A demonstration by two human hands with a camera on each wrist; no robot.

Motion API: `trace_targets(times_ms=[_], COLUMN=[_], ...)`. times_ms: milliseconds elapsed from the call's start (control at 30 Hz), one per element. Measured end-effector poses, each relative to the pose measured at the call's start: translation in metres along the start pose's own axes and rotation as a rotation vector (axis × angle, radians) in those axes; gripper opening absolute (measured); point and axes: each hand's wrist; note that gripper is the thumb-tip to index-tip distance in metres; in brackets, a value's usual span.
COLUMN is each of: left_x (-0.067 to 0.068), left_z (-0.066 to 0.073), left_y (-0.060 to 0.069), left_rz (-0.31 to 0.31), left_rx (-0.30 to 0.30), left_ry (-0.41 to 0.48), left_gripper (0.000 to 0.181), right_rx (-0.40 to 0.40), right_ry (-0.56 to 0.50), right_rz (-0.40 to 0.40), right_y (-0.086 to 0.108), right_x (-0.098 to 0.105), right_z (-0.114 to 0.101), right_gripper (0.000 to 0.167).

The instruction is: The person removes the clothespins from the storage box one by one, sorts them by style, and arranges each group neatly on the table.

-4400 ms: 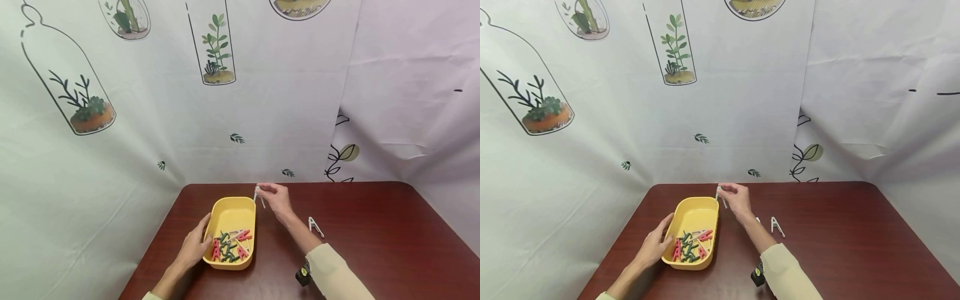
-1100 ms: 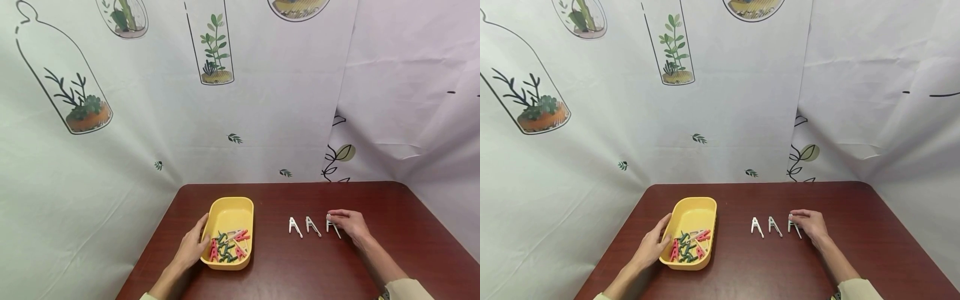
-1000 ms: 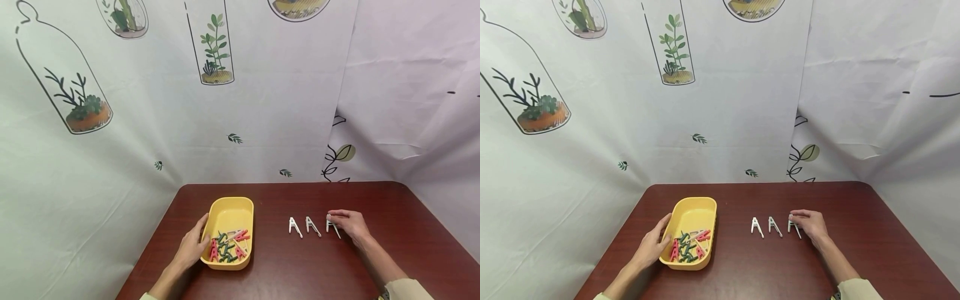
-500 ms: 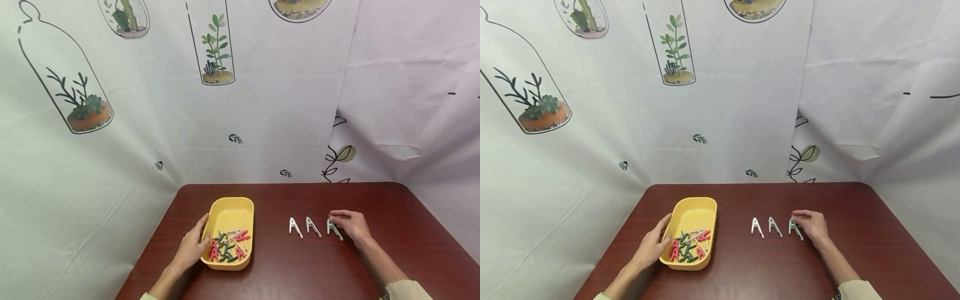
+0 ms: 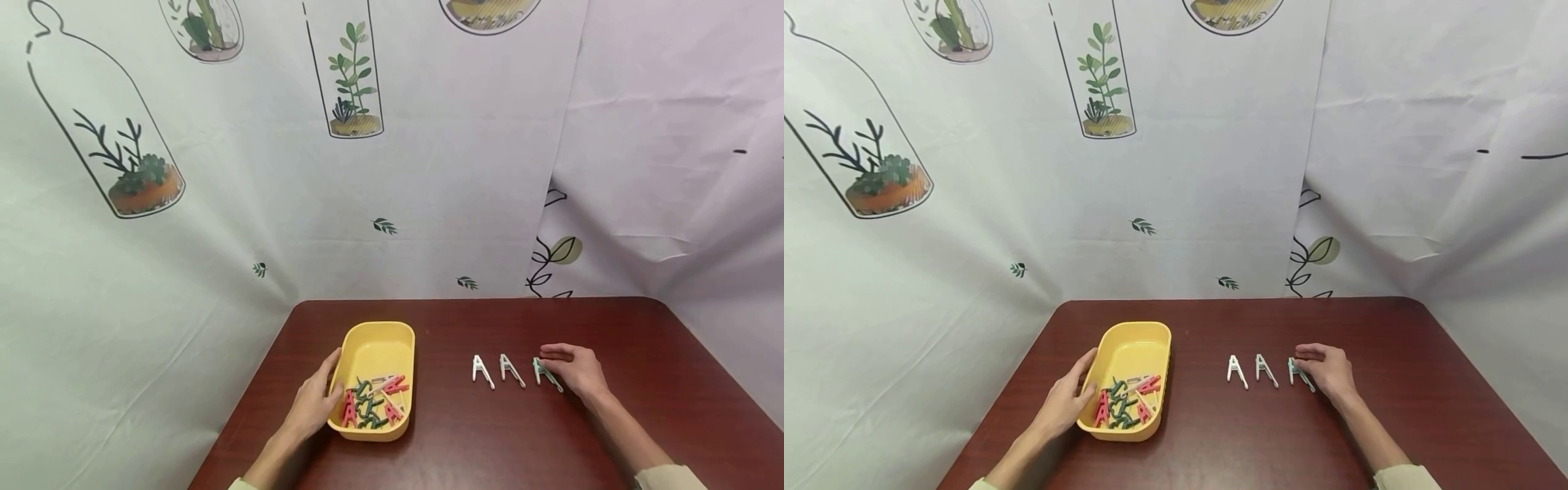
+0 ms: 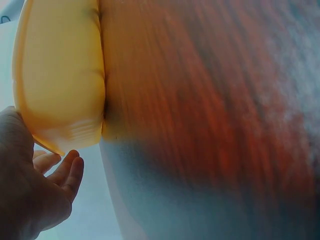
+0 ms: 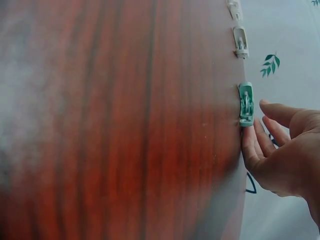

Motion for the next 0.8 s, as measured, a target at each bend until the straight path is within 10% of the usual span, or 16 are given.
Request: trace_targets(times_ms=[800], left_x=[0.0000], left_z=[-0.0002], left_y=[0.0006], left_rz=[0.005], left_rx=[-0.003], left_ry=[-0.005], left_gripper=[0.069], right_rx=[-0.027], right_ry=[0.001], right_rz=[0.055], right_y=[-0.0053], right_x=[-0.0056], right_z=[0.0009], right_gripper=[0.032])
Point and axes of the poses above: each hand's wrist, its own y-axis away from the middle knuckle, its own x-axis out of the back of the hand, z = x × y, and after that the axes turned 15 degrees about -x, right-handed
